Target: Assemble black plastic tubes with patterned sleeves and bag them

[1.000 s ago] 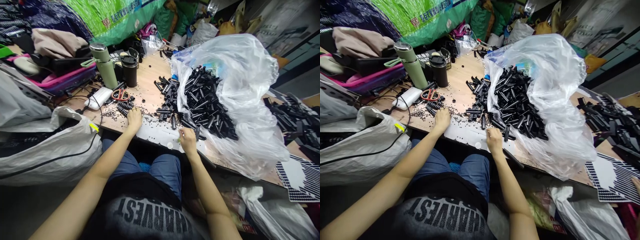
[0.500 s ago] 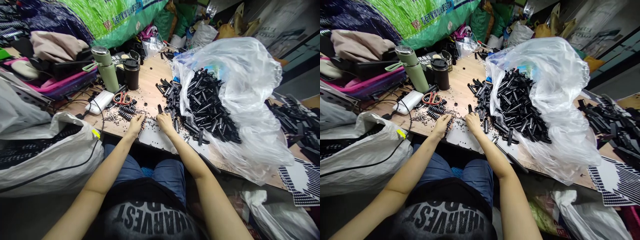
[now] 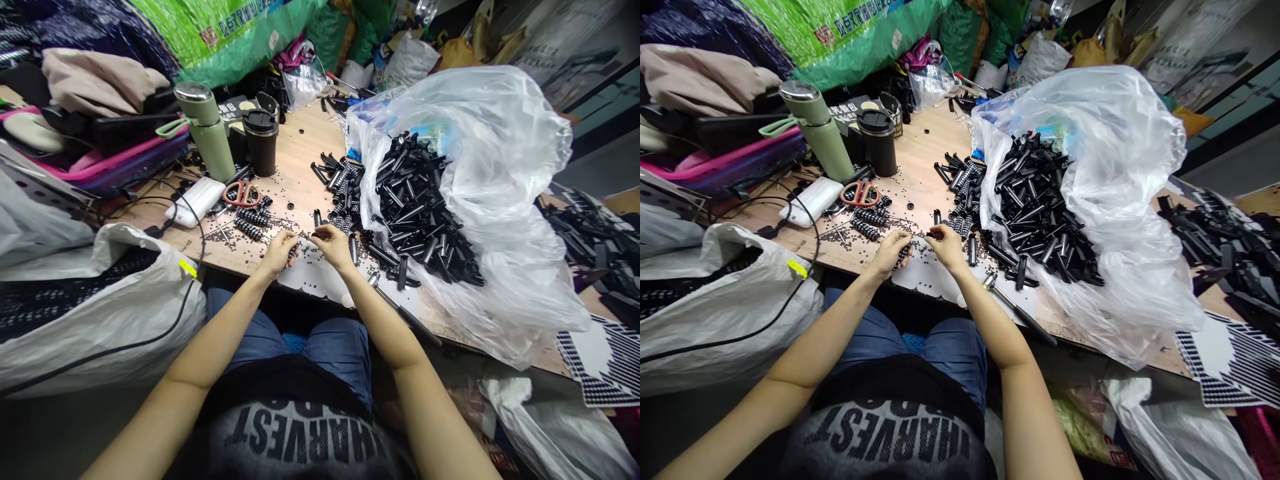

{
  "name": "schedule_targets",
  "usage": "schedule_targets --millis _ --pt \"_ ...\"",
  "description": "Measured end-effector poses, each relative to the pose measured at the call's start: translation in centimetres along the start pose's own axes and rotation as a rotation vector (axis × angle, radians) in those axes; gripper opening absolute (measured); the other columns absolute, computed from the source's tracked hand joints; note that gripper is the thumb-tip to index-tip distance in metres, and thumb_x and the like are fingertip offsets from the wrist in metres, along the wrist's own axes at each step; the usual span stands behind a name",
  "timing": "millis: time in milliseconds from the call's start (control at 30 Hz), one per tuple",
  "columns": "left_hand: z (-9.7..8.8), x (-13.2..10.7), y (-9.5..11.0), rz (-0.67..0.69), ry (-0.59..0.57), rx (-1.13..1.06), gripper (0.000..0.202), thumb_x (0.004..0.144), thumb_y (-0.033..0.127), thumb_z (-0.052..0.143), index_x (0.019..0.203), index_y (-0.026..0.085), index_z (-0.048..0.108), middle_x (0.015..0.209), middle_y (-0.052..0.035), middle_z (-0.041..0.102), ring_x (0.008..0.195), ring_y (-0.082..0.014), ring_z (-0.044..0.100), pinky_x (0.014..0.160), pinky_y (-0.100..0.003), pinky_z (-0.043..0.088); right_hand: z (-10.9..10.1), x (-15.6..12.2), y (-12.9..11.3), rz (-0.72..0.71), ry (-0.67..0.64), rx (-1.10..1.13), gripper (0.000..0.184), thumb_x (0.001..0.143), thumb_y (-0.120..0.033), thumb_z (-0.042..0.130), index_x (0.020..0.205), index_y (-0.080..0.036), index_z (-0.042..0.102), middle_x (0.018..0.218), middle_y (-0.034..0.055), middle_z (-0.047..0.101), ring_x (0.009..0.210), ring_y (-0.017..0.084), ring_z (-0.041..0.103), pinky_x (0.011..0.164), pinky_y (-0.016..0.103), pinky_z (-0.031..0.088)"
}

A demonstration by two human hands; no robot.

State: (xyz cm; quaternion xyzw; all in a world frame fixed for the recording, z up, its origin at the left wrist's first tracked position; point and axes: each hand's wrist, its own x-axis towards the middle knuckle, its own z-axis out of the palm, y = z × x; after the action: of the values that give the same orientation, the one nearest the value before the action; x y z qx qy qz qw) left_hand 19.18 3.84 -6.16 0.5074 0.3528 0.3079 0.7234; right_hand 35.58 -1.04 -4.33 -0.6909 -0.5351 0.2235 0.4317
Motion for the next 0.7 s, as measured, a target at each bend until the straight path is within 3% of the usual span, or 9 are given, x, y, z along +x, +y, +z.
schedule_targets --millis 200,400,533,633,700 --pt "0.2 -0.1 -0.4 0.167 -0.024 0.058 0.032 0.087 0.039 0.056 0.111 0.019 0.058 0.063 0.0043 0.051 0.036 -0.0047 0.041 0.036 -0.017 0.028 -0.3 -0.9 -0.1 0.036 -0.011 0.151 0.021 0.071 -0.03 0.072 0.087 -0.018 0.066 0.084 0.0033 0.07 0.075 0.016 0.065 0.071 0.031 0.053" --pt "0.3 -0.3 -0.5 0.104 -0.116 0.095 0.04 0.088 0.039 0.053 0.12 0.016 0.056 0.061 0.0058 0.046 0.037 -0.0035 0.036 0.037 -0.016 0.028 -0.2 -1.4 0.3 0.081 -0.016 0.236 0.026 0.068 -0.035 0.073 0.087 -0.019 0.066 0.083 0.0031 0.07 0.077 0.016 0.065 0.073 0.031 0.054" --pt "0.7 -0.6 -0.8 0.087 -0.088 0.16 0.039 0.088 0.04 0.052 0.119 0.016 0.051 0.063 0.0047 0.053 0.036 -0.0049 0.04 0.037 -0.017 0.031 -0.1 -1.4 0.2 0.1 0.008 0.255 0.029 0.066 -0.032 0.075 0.089 -0.018 0.066 0.088 0.0048 0.07 0.081 0.017 0.066 0.078 0.033 0.054" --pt "1.0 -1.0 -0.8 0.195 -0.06 0.361 0.04 0.088 0.039 0.054 0.121 0.016 0.055 0.072 -0.0006 0.063 0.05 -0.01 0.055 0.05 -0.021 0.045 0.0 -1.6 -0.2 0.118 -0.004 0.308 0.026 0.066 -0.028 0.073 0.088 -0.017 0.066 0.089 0.0055 0.071 0.082 0.018 0.067 0.08 0.034 0.055" --pt "1.2 -1.1 -0.7 0.267 -0.034 0.508 0.04 0.088 0.037 0.054 0.121 0.015 0.059 0.084 -0.0064 0.069 0.074 -0.0176 0.066 0.071 -0.028 0.053 0.1 -1.8 -0.4 0.104 -0.011 0.313 0.022 0.066 -0.024 0.07 0.087 -0.016 0.066 0.088 0.0056 0.071 0.082 0.018 0.067 0.082 0.035 0.054"
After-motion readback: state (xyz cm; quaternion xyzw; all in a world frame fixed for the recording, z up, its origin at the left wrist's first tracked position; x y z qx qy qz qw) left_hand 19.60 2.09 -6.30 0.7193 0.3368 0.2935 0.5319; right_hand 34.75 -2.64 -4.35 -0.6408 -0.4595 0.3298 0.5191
